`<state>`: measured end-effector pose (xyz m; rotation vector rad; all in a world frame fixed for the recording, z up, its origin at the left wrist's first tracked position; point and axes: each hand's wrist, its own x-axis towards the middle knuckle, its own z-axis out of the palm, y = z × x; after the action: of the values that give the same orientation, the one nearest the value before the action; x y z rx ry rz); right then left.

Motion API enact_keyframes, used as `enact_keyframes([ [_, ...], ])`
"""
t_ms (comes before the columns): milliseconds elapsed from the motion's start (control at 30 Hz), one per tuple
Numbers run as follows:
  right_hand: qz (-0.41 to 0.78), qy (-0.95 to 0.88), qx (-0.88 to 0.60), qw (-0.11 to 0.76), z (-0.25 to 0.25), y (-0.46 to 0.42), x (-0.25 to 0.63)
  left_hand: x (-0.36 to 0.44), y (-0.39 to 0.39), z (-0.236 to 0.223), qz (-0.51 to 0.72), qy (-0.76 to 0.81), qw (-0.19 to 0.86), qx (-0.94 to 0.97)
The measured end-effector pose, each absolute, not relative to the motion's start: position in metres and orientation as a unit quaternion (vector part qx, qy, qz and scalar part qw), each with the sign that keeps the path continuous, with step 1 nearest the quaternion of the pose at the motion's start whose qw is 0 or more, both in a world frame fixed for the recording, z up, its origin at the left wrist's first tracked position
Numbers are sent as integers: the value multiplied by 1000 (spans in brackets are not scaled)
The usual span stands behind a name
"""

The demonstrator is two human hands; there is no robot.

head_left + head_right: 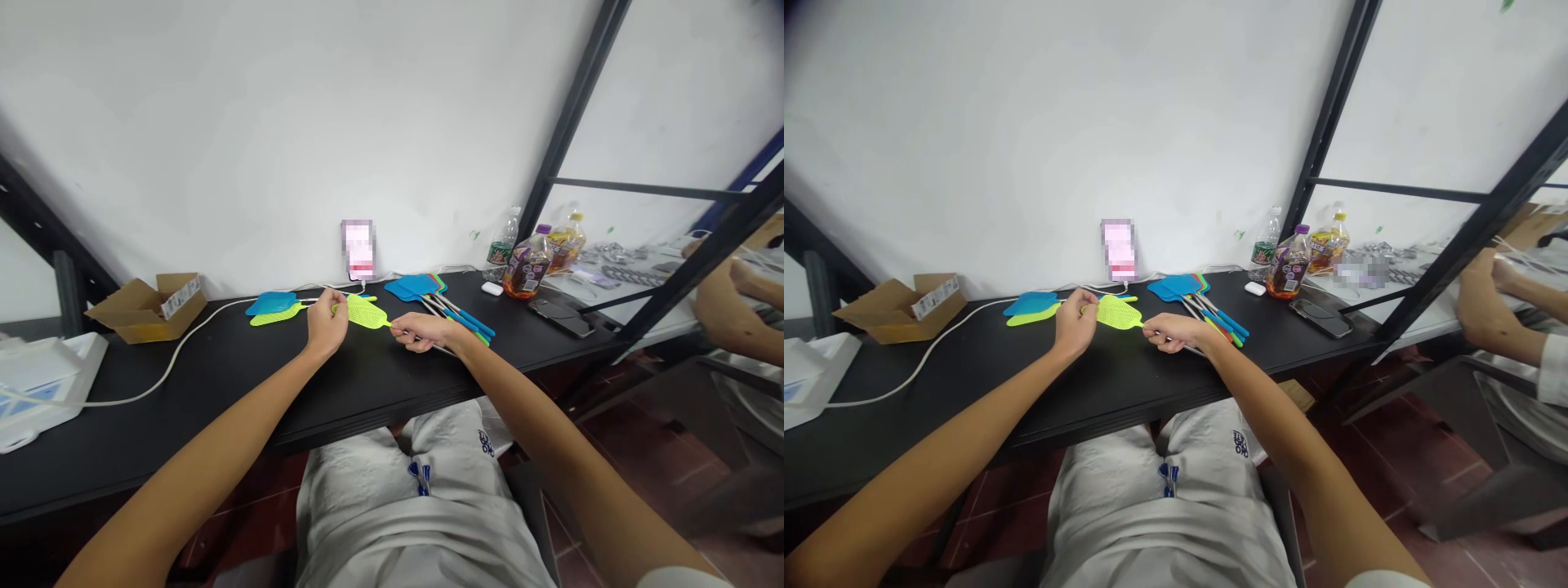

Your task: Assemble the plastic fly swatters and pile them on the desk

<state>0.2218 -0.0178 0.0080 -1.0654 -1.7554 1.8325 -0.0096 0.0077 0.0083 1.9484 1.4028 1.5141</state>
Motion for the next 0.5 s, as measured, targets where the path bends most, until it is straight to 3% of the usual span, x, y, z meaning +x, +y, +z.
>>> enact_keyframes([
  [500,647,-635,-384,177,5,-13,225,-9,10,7,546,488,137,667],
])
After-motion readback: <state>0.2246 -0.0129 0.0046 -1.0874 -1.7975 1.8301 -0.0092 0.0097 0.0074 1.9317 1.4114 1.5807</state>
